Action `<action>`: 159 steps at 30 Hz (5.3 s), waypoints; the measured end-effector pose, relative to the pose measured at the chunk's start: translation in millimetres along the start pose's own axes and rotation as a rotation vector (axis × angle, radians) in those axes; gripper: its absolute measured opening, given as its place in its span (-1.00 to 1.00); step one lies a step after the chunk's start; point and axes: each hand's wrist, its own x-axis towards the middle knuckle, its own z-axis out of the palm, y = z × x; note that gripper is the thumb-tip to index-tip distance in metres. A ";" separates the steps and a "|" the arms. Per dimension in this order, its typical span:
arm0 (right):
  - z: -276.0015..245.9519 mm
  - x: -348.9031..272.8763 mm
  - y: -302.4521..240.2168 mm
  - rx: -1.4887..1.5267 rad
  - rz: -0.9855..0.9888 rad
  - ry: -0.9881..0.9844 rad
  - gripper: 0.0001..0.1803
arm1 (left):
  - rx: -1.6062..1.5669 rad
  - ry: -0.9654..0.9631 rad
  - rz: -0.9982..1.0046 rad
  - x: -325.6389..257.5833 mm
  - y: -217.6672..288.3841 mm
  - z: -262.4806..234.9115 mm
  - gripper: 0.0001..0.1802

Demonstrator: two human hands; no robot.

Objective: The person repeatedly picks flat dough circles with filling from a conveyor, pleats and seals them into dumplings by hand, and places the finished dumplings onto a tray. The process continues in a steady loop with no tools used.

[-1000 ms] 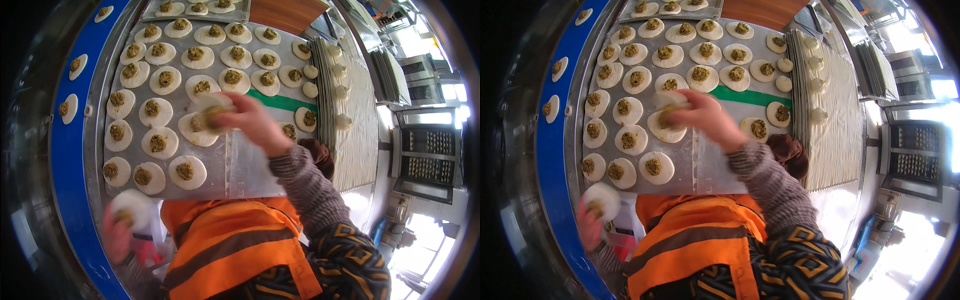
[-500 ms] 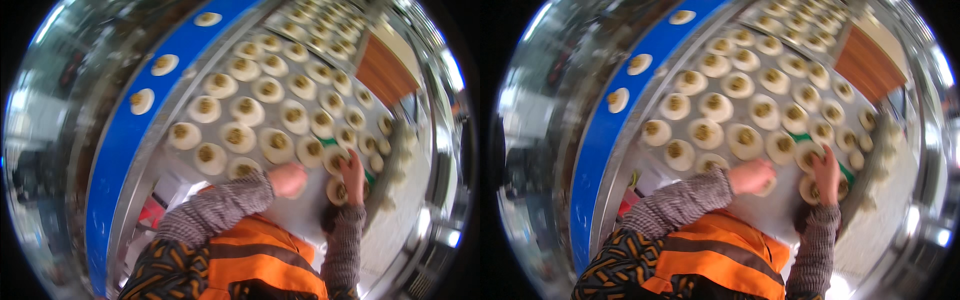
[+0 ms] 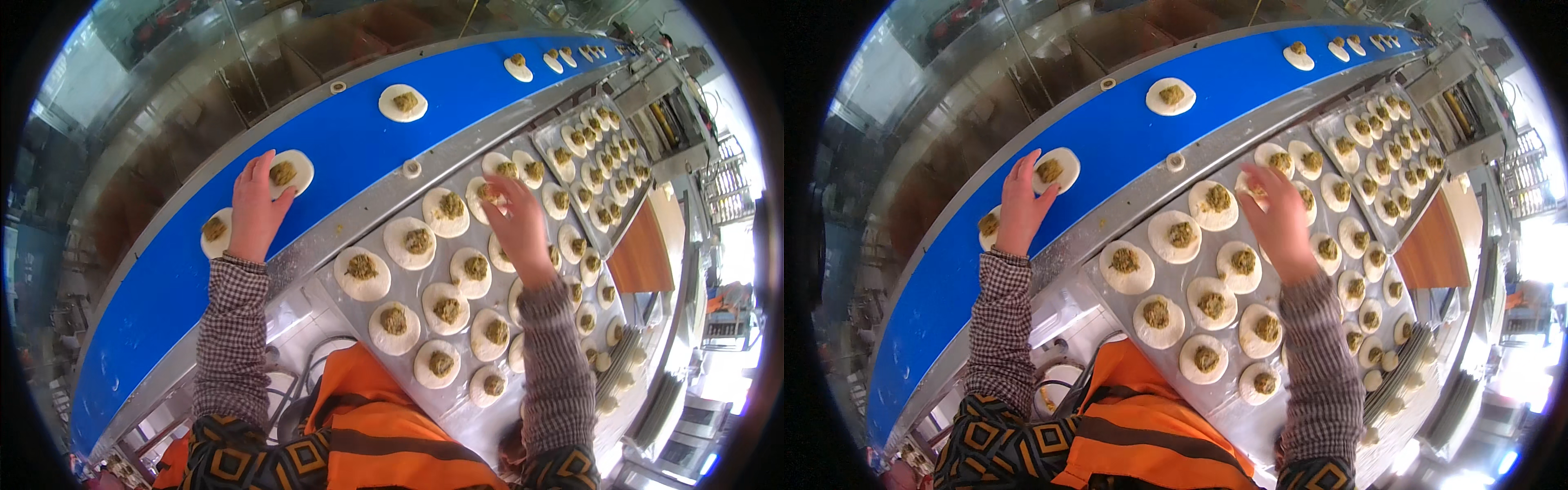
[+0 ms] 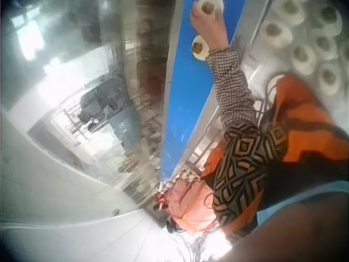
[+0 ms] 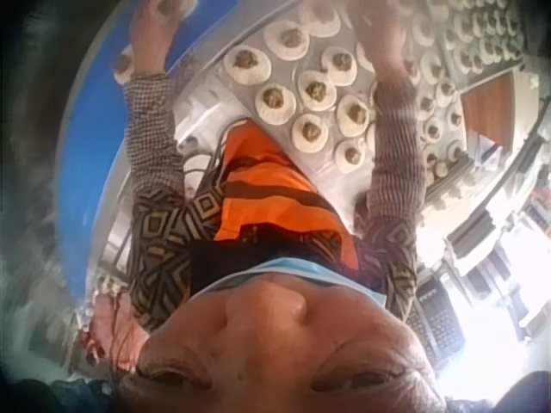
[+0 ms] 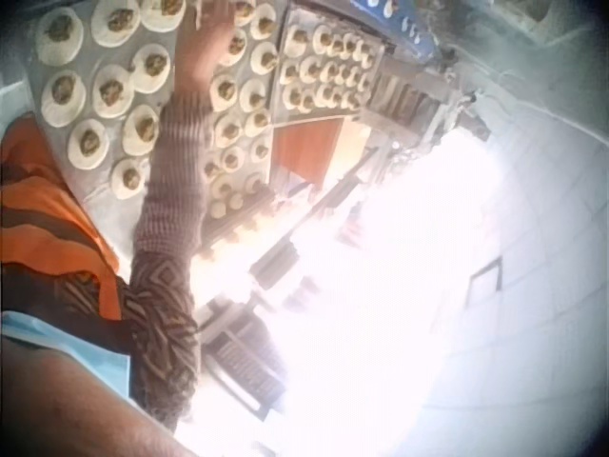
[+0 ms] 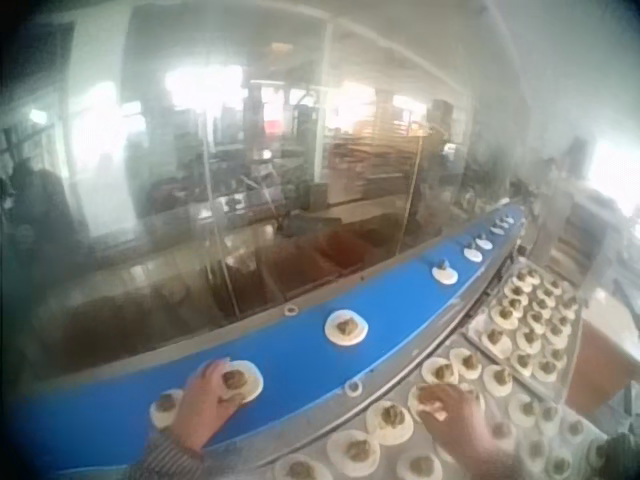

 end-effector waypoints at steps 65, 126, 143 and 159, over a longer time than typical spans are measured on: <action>-51.0 -159.0 -33.9 -0.151 0.316 0.175 -0.68 | -0.163 -0.066 0.131 56.1 94.0 48.5 -0.52; -266.2 -309.5 252.5 0.370 1.036 0.435 -0.48 | -1.486 -0.767 -0.650 -13.6 151.0 13.5 -0.46; -342.5 -323.1 266.9 -0.044 0.937 0.551 -0.56 | -1.431 -1.672 -0.444 -38.6 544.6 279.0 -0.61; -332.4 -324.3 302.1 -0.610 0.720 0.046 -0.45 | -0.313 -1.054 0.949 -73.5 590.7 328.6 -0.70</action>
